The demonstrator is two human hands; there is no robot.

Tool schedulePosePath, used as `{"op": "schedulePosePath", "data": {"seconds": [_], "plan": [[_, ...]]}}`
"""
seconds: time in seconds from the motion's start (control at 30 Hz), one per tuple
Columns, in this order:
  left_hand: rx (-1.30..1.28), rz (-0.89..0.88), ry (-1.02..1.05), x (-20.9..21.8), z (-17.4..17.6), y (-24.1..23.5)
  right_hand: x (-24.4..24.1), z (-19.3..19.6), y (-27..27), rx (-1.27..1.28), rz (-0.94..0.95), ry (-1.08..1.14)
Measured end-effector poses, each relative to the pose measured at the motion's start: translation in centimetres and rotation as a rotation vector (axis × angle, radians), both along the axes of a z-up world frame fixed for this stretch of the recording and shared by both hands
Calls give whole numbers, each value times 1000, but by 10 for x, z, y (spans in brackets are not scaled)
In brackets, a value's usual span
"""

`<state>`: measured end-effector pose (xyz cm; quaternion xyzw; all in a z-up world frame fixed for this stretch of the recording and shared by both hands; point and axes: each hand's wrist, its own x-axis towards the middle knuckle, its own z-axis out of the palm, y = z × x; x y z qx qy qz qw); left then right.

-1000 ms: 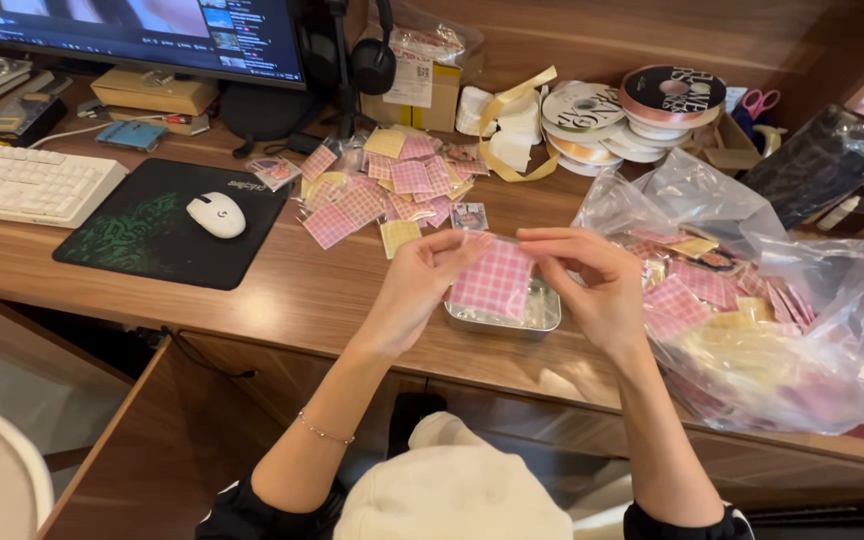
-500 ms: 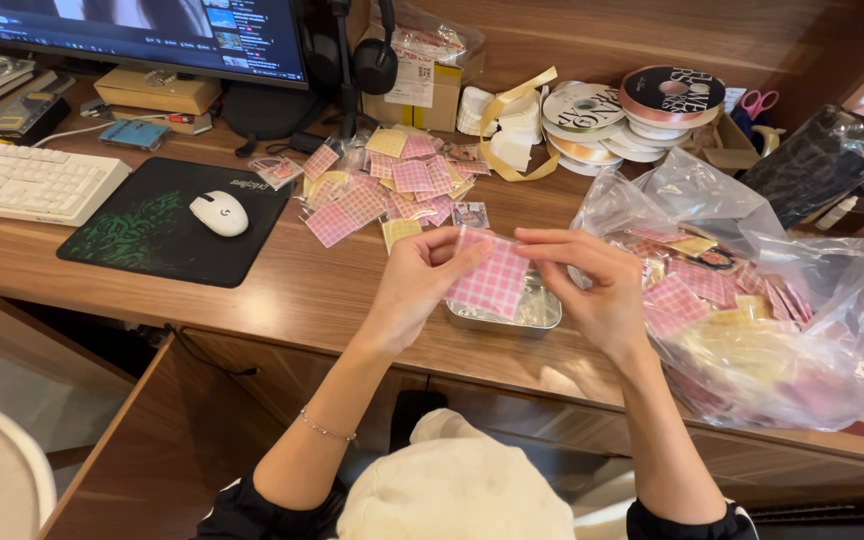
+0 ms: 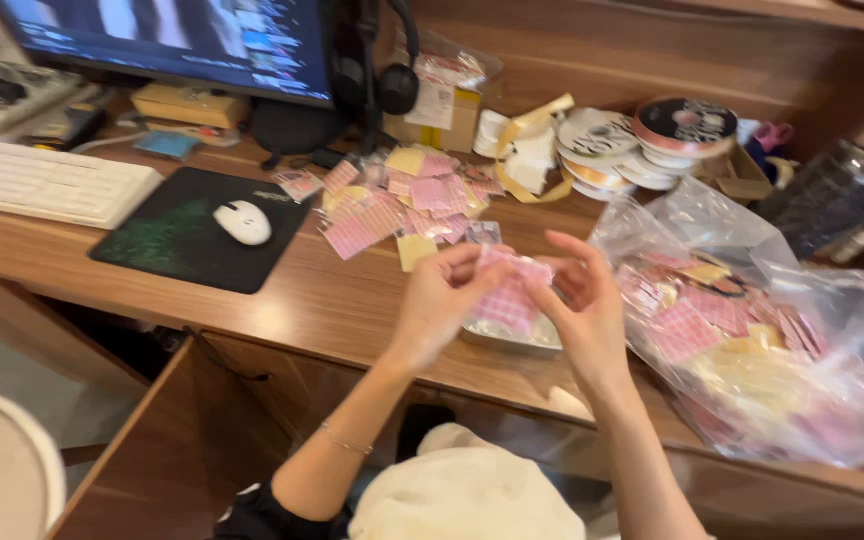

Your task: The person sits at a desk and repeatedly picks up small checkered sticker sheets, folds them, and places them into a metal tin. They handle both pink and yellow patterned sheets one at a time, occasionally adjusting the tin or the pile on the desk.

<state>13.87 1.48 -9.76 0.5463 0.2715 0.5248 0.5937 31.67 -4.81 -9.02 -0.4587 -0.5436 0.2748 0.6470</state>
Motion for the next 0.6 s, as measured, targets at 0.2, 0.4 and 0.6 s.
{"op": "schedulePosePath", "data": {"seconds": [0.2,0.4,0.6], "plan": [[102,101,245,-16,-13,10,-13,-9,10,-45,-135,58],[-136,3,-33,-27,-18,4,-9,-26,15,-87,-71,78],[-195,-107,-50,-23,-60,32,2,-39,1,-84,-80,18]]}}
